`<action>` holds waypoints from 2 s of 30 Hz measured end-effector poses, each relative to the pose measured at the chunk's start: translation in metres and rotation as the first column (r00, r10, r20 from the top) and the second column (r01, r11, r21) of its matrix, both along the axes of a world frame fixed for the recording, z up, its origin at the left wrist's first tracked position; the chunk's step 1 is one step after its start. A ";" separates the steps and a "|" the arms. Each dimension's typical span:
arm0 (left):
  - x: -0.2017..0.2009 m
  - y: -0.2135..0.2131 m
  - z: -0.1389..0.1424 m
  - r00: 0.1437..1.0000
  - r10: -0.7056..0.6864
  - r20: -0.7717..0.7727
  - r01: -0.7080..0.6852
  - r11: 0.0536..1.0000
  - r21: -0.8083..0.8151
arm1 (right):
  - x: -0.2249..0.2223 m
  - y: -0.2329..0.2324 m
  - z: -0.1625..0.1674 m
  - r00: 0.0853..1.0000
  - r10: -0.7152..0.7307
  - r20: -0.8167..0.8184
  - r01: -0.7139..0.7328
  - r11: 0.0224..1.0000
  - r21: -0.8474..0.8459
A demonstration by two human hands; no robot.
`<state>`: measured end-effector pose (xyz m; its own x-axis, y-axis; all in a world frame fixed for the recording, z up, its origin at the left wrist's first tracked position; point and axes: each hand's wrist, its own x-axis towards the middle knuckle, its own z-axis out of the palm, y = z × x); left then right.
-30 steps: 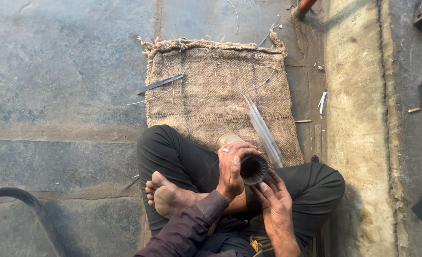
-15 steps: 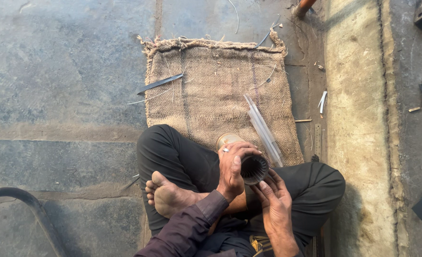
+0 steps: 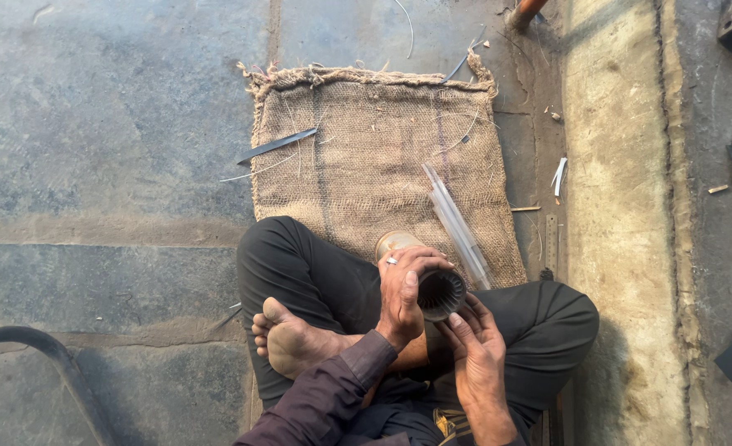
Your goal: The person sits cross-legged on a burlap mat on the floor and inserts thin metal strips one at a time into the slots around a finned cylindrical blower component resting on their lap, pressing each strip into place by hand and occasionally picking up new strips from the mat.
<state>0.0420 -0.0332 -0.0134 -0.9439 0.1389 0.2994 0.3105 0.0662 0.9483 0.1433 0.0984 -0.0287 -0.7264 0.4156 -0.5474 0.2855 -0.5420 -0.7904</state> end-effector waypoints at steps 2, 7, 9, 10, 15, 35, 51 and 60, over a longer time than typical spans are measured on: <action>0.000 0.000 0.000 1.000 0.000 0.003 0.000 1.000 0.000 | 0.000 0.000 -0.002 1.000 -0.002 -0.005 0.002 1.000 -0.001; -0.003 0.002 0.001 1.000 0.002 0.017 -0.003 1.000 0.008 | -0.003 0.001 -0.005 1.000 -0.002 -0.030 0.002 1.000 0.004; -0.006 0.002 0.004 1.000 0.011 0.019 -0.011 1.000 0.003 | -0.006 0.001 -0.005 0.999 0.006 -0.054 -0.006 1.000 0.002; -0.007 0.003 0.006 1.000 0.015 0.018 -0.015 1.000 0.002 | -0.008 0.001 -0.003 0.999 0.012 -0.045 -0.012 1.000 0.009; -0.024 0.001 0.010 0.996 0.092 -0.015 -0.092 0.996 -0.021 | -0.026 0.003 0.011 0.976 0.151 -0.157 -0.147 0.989 0.032; -0.026 0.013 -0.005 0.969 0.242 -0.041 -0.245 0.964 -0.101 | -0.053 0.009 0.027 0.962 0.238 -0.135 -0.204 0.953 0.226; -0.103 -0.028 -0.008 0.959 -0.080 0.271 0.101 0.993 -0.065 | -0.223 -0.008 0.064 0.847 0.308 0.434 -0.468 0.042 0.883; -0.116 -0.025 -0.020 0.707 -0.615 0.350 0.588 0.786 0.193 | -0.232 0.006 0.066 0.866 0.291 0.407 -0.489 0.322 0.811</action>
